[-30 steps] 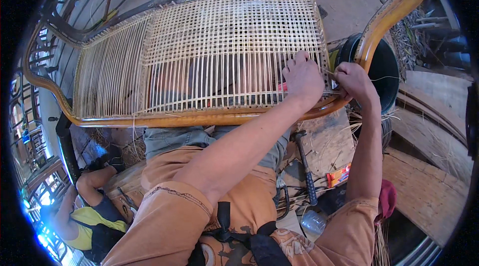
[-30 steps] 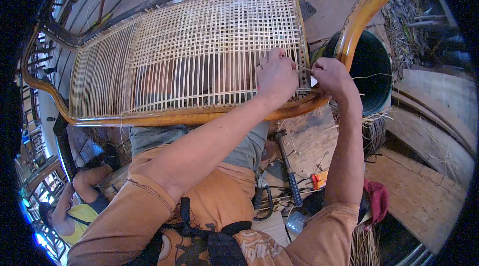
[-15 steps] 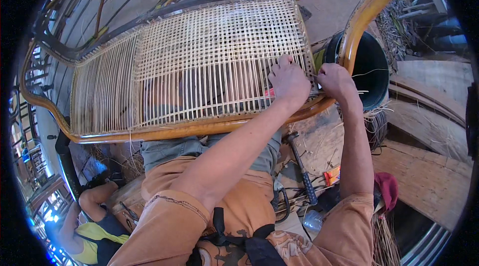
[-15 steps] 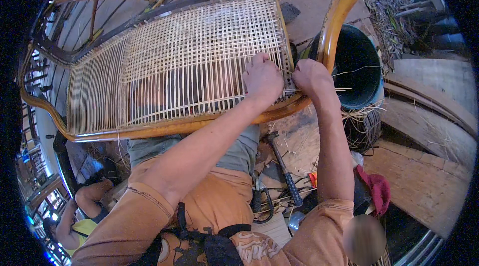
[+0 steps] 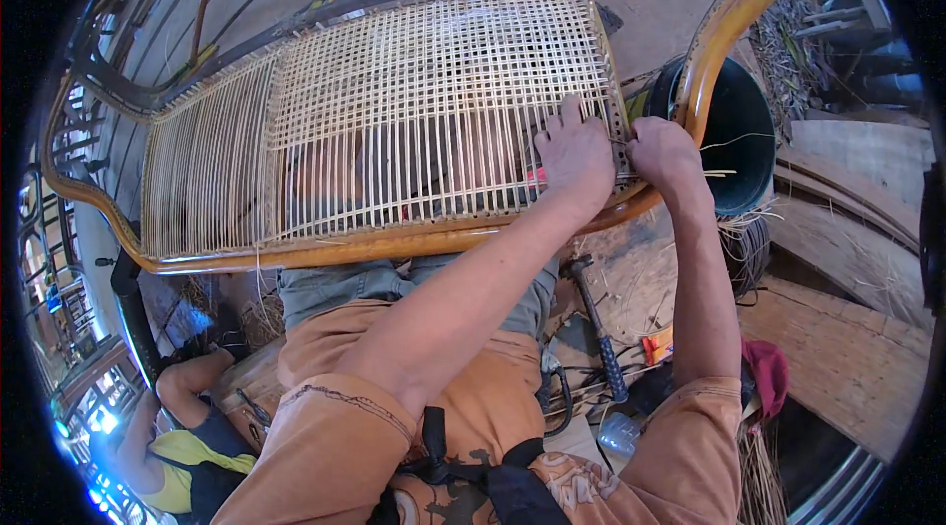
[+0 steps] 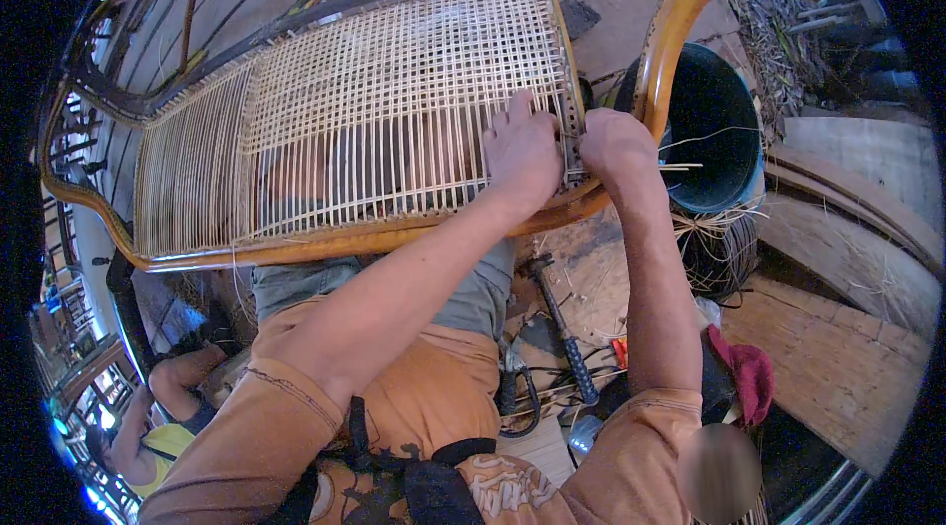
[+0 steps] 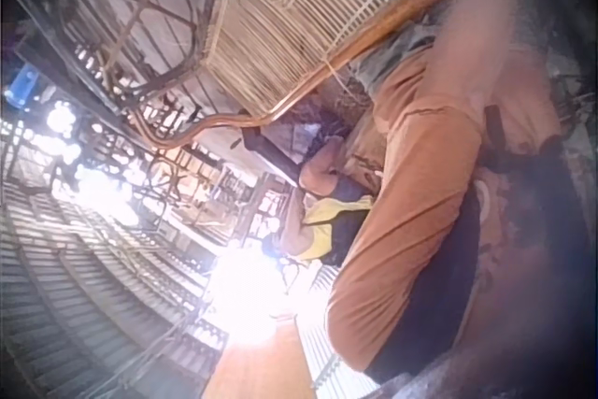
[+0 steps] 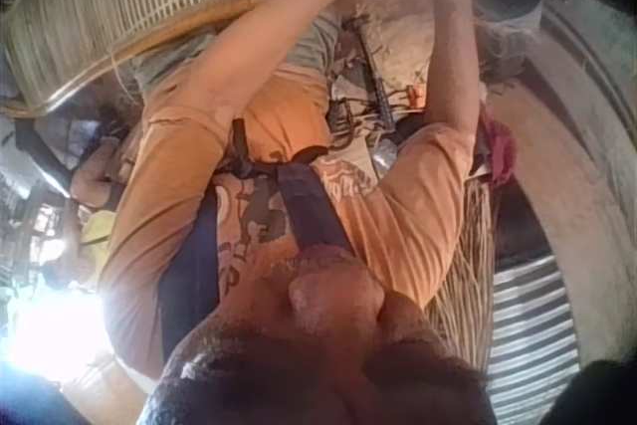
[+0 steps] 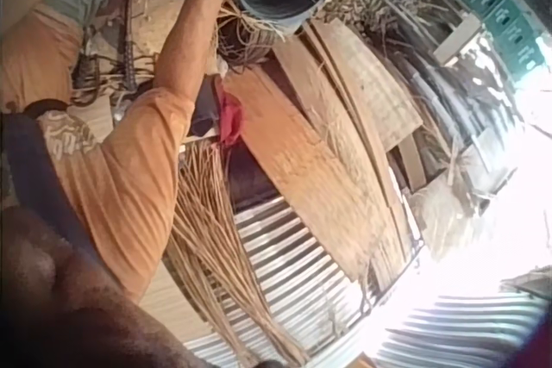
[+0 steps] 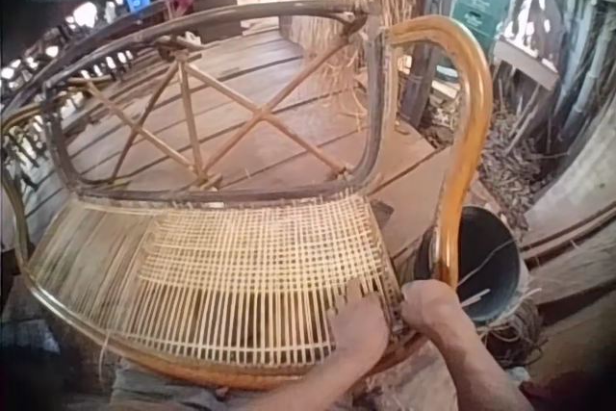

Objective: Repairing or weaving a rattan bench using bamboo or rattan strips.

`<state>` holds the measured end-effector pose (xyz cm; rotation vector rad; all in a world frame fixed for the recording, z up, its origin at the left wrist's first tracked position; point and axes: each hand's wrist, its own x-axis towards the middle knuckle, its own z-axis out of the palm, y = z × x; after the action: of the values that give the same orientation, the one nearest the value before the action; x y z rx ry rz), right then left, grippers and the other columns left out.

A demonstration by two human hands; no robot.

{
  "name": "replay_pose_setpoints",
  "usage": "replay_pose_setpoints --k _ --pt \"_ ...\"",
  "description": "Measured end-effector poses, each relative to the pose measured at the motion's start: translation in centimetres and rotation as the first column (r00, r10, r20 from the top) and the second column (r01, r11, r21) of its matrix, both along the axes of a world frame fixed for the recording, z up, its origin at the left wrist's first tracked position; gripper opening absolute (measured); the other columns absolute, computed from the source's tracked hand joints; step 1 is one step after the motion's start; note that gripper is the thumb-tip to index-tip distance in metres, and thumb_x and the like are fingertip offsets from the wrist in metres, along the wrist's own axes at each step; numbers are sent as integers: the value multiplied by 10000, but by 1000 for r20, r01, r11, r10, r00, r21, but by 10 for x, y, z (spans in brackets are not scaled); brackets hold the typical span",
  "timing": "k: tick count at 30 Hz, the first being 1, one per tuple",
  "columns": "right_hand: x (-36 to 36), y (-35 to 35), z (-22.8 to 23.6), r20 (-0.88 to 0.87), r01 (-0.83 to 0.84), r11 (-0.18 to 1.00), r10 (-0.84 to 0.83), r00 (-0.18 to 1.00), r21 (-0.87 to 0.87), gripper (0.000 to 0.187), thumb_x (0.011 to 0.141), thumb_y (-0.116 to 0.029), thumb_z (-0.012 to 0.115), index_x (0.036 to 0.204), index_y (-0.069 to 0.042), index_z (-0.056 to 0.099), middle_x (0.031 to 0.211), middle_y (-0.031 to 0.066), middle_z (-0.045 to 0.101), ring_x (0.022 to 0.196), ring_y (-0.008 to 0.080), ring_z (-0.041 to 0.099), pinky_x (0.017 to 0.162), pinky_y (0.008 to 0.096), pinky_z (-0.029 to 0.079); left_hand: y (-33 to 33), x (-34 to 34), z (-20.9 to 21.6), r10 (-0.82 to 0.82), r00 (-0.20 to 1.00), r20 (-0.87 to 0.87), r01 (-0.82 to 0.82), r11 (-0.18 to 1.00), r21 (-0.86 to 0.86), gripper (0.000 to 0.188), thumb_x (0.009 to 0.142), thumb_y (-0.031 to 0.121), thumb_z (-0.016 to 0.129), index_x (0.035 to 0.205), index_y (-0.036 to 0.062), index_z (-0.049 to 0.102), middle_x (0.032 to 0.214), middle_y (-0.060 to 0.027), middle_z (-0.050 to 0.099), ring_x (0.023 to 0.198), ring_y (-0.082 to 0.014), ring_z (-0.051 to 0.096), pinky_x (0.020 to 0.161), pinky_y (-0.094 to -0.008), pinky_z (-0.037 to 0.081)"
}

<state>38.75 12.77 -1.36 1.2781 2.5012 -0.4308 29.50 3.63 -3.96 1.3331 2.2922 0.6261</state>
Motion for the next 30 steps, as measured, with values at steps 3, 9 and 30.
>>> replay_pose_setpoints --k 3,9,30 --pt "0 2 0 9 -15 1000 15 1000 -15 225 797 -115 477 826 9 663 878 244 644 857 375 641 771 454 508 -2 -9 4 -39 994 99 41 999 -20 175 743 82 563 877 10 650 1247 -144 424 1028 -328 480 843 -450 383" --pt "0 -2 -3 -116 6 1000 -8 993 -20 209 809 -184 508 827 -5 614 866 229 629 855 391 606 778 476 471 -1 -28 -17 -8 995 100 -10 983 182 185 758 77 567 905 -5 641 1250 -154 446 1094 -338 461 913 -465 388" --pt "8 1 2 -164 32 993 -50 985 -110 236 808 -216 525 846 1 610 872 232 618 850 398 596 747 468 470 -25 -25 1 -244 967 -77 250 965 77 385 836 287 590 1159 78 579 1363 -175 374 1270 -415 316 998 -534 284"
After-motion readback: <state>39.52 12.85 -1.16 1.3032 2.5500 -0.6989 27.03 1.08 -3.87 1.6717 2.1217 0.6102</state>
